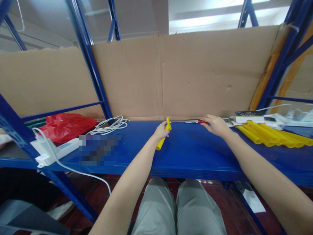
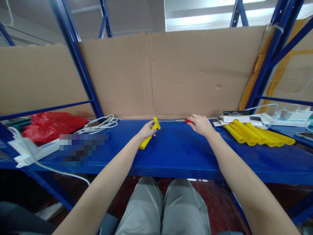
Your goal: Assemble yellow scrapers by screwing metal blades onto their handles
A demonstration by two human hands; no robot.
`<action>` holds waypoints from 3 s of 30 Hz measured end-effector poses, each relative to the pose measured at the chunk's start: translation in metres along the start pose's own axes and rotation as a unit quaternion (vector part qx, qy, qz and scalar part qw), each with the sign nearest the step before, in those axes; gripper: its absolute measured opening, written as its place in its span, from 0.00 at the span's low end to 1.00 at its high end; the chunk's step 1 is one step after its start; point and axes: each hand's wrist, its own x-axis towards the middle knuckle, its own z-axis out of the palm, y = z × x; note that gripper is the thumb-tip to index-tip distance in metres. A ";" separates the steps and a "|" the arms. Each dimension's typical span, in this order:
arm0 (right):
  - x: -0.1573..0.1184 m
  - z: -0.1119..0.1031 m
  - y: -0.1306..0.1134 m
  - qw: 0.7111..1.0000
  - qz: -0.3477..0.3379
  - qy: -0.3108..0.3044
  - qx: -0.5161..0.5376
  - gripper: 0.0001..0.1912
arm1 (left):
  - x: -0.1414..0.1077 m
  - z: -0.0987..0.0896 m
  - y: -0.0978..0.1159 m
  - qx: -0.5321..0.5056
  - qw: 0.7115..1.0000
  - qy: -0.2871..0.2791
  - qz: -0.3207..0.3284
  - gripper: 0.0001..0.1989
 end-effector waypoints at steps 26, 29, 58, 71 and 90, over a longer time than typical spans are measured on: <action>0.004 0.002 -0.023 0.994 0.021 -0.104 0.001 0.12 | 0.012 -0.002 -0.010 -0.020 0.999 0.028 -0.025 0.32; 0.005 0.000 -0.025 0.993 0.034 -0.110 -0.018 0.13 | 0.010 -0.002 -0.008 -0.019 0.999 0.032 -0.031 0.32; 0.005 -0.001 -0.023 0.995 0.018 -0.088 0.033 0.14 | 0.008 -0.005 -0.007 -0.003 1.000 0.016 -0.022 0.34; 0.006 -0.003 -0.026 0.994 0.037 -0.102 -0.008 0.13 | 0.008 -0.005 -0.007 0.002 1.000 0.011 -0.018 0.35; 0.009 -0.003 -0.034 0.989 0.049 -0.132 0.053 0.10 | 0.017 -0.004 -0.015 0.040 0.999 0.031 -0.016 0.31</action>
